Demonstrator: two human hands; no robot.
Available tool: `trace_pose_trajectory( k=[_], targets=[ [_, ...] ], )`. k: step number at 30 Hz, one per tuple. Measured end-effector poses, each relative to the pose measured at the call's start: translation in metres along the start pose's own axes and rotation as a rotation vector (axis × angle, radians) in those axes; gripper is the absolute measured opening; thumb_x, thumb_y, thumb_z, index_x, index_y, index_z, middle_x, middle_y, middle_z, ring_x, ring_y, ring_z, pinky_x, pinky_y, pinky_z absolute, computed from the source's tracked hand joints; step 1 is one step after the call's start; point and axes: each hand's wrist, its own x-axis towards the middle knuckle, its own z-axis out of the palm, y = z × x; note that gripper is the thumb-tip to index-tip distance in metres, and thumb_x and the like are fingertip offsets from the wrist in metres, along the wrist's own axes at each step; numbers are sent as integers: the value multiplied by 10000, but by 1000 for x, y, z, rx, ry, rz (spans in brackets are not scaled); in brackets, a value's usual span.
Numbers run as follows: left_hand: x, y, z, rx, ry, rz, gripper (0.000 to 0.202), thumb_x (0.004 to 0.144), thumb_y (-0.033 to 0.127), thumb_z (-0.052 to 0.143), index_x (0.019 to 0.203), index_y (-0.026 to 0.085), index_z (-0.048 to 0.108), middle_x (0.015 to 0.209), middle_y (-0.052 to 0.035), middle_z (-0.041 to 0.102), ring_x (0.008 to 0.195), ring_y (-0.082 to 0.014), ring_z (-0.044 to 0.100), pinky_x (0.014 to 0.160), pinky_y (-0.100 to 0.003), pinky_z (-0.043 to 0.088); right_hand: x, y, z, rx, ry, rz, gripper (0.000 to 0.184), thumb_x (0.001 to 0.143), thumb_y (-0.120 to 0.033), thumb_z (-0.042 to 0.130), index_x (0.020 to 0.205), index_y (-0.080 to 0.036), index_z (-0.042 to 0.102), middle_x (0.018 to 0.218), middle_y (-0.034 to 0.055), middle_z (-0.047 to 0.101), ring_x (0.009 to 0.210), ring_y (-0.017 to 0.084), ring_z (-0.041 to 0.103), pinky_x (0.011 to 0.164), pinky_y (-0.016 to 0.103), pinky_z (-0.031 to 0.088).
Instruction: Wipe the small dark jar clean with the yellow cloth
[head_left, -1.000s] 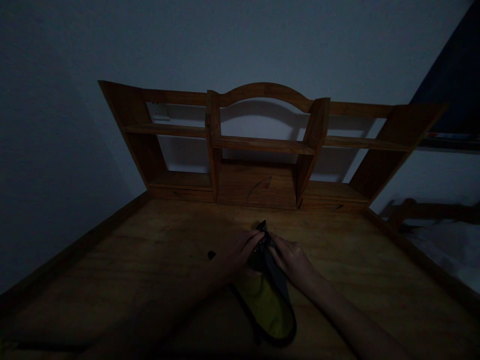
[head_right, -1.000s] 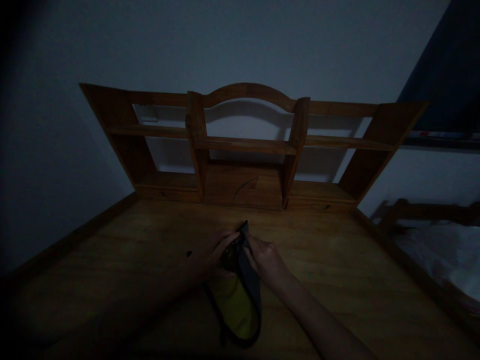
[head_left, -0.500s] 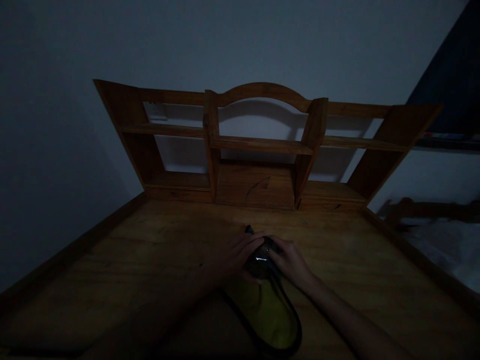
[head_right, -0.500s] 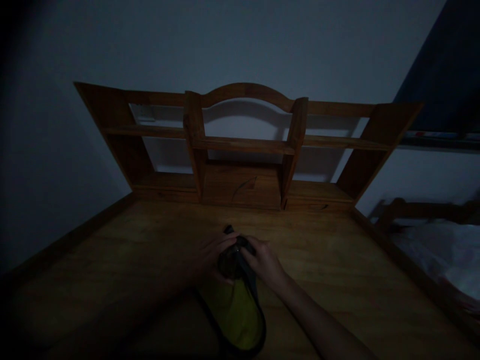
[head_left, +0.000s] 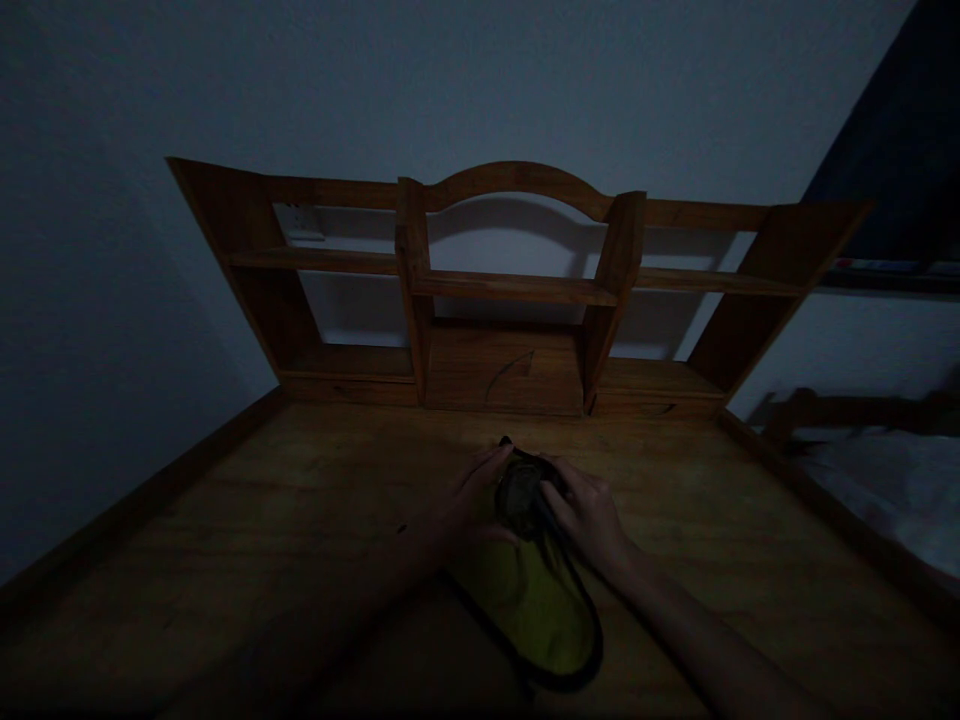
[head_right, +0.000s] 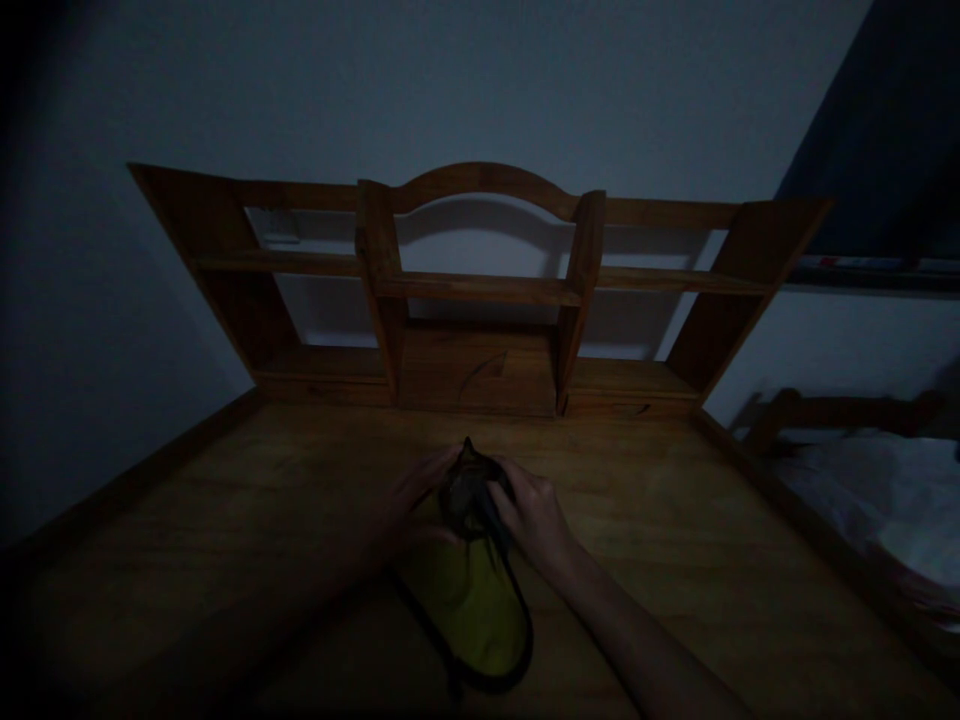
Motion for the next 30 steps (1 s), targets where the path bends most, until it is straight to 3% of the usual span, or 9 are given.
trace_pose_trajectory(
  k=[3,5,10,14,18,22,27,30],
  targets=[
    [0,-3,1,-166,-36,-121,669,838,422,623,1416,333,296,1427,-44,434,1304,-242,426,1102,-452,368,2,4,3,-24,25,147,157,919,-275,522,893,-172,637,691,24,674,583,175,645,522,228,444],
    [1,-3,1,-223,-76,-169,589,893,397,551,1417,338,287,1413,-37,455,1280,-232,458,1088,-457,384,3,4,7,-29,29,207,195,922,-295,525,818,-172,635,660,21,666,564,171,639,494,219,402],
    [5,9,1,-189,-82,-205,757,819,400,651,1438,330,221,1430,-35,433,1285,-243,451,1078,-434,401,4,3,15,27,20,278,181,923,-277,511,876,-178,654,745,29,703,644,180,667,536,217,416],
    [7,16,5,-107,-40,-213,752,837,353,617,1451,309,185,1419,-34,444,1255,-219,486,1055,-391,434,5,4,16,48,25,292,213,886,-231,533,1062,-191,646,855,35,722,721,198,679,619,252,483],
    [6,14,8,-84,-2,-189,757,836,328,605,1455,278,173,1446,-56,402,1296,-217,437,1093,-395,386,6,2,17,92,34,216,391,870,-179,520,1259,-204,544,1081,54,686,923,200,666,807,300,523],
    [4,14,7,-115,32,-181,706,832,322,604,1420,248,220,1406,-80,434,1277,-223,453,1085,-404,388,4,-1,15,74,33,118,417,885,-149,485,1295,-222,507,1201,60,629,1061,196,617,922,331,500],
    [2,20,3,-131,49,-249,606,818,307,607,1331,220,296,1242,-100,562,1141,-248,563,1007,-439,450,2,1,7,1,-46,-22,275,908,-185,531,1179,-205,577,1068,74,676,926,209,667,820,321,550],
    [2,23,2,-158,44,-305,572,812,292,598,1297,224,302,1137,-76,620,1038,-236,618,923,-408,501,1,3,5,-54,-102,-89,223,933,-211,511,1145,-187,575,1004,89,687,852,216,684,753,324,571]
  ],
)
